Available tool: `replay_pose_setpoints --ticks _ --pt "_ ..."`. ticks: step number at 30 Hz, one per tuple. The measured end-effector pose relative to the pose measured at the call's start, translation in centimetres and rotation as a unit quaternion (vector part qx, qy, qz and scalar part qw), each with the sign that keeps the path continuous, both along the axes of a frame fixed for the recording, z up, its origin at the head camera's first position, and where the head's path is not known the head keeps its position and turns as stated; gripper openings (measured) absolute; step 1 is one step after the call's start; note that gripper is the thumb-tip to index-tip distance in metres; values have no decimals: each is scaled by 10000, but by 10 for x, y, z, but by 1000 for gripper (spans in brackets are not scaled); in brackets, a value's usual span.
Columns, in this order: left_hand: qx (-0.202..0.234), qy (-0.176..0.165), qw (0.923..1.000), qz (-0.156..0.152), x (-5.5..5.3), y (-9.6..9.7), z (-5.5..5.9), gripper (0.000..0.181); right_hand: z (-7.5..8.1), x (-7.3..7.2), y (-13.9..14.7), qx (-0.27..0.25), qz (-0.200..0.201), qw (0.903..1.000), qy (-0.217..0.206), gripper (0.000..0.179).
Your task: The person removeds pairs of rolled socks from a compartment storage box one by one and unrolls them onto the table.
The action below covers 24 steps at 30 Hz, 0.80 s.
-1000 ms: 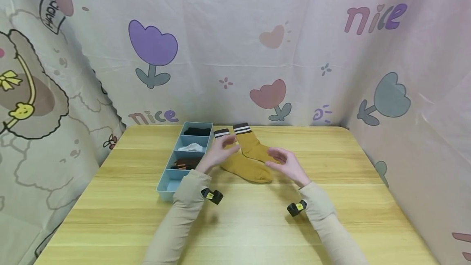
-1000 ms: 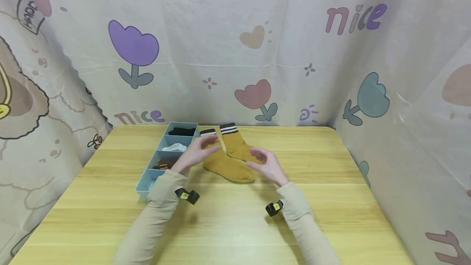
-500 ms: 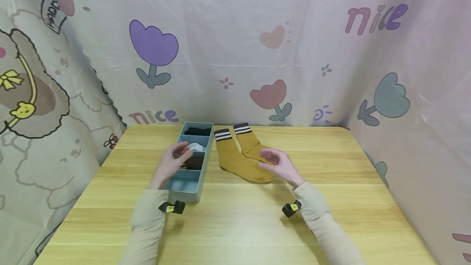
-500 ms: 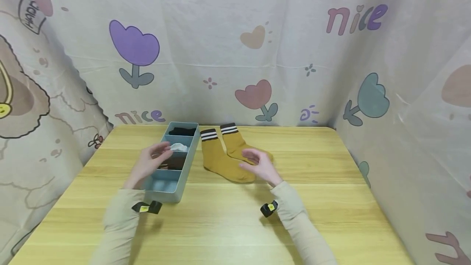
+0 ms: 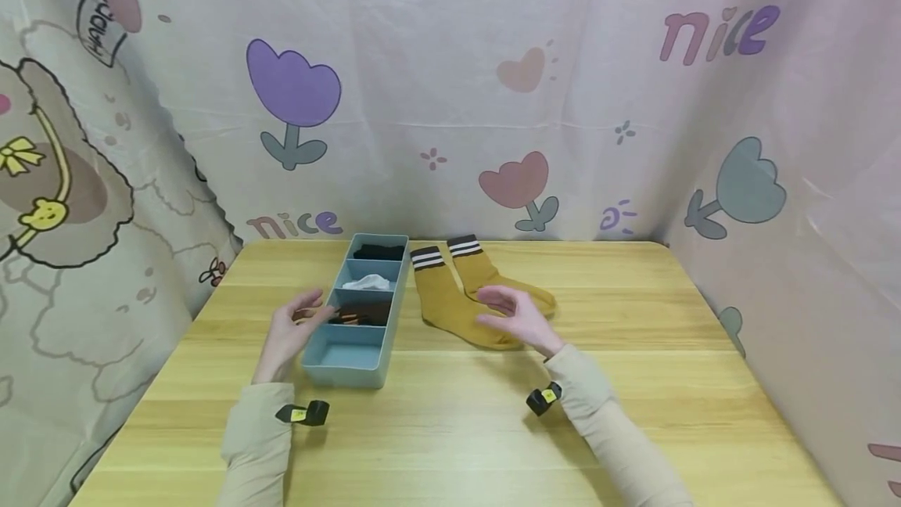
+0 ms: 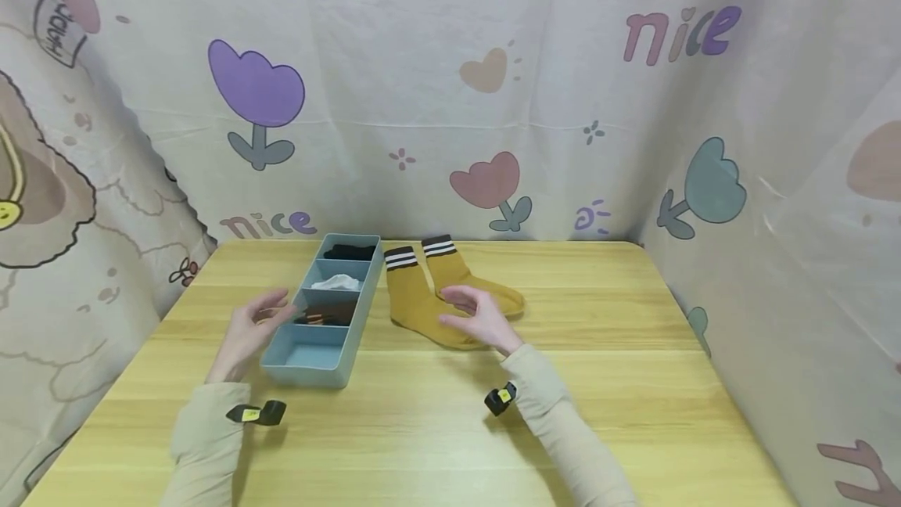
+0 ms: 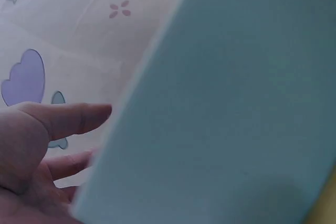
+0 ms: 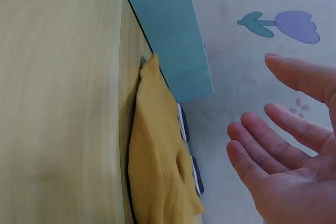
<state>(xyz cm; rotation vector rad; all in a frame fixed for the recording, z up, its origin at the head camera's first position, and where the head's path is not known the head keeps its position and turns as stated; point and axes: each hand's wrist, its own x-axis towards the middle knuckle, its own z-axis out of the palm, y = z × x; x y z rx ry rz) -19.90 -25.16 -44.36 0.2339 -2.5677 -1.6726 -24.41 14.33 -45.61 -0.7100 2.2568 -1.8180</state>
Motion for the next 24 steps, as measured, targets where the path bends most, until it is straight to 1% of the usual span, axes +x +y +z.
replay_pose_setpoints --ticks 5,8,11,15,19,22,24 --pt "47 -147 9999 -2 1 -5 -10 59 0 -1 -13 -4 121 9999 -23 55" --pt "139 -236 9995 -136 1 -8 -14 63 0 -1 -19 6 210 9998 -10 55" --pt "267 -247 9987 -355 2 -11 -17 65 1 -2 -24 25 298 9996 -6 55" --pt "631 -270 9962 -533 3 -13 -20 67 2 -5 -34 56 375 9992 94 53" --pt "1116 -269 9922 -484 4 -15 -23 68 2 -9 -48 35 448 9987 250 52" --pt "1307 -195 9905 -390 5 -16 -26 65 2 -11 -58 -8 466 9984 313 52" --pt "1304 -126 9908 -352 6 -17 -28 64 1 -13 -66 -13 492 9982 347 51"
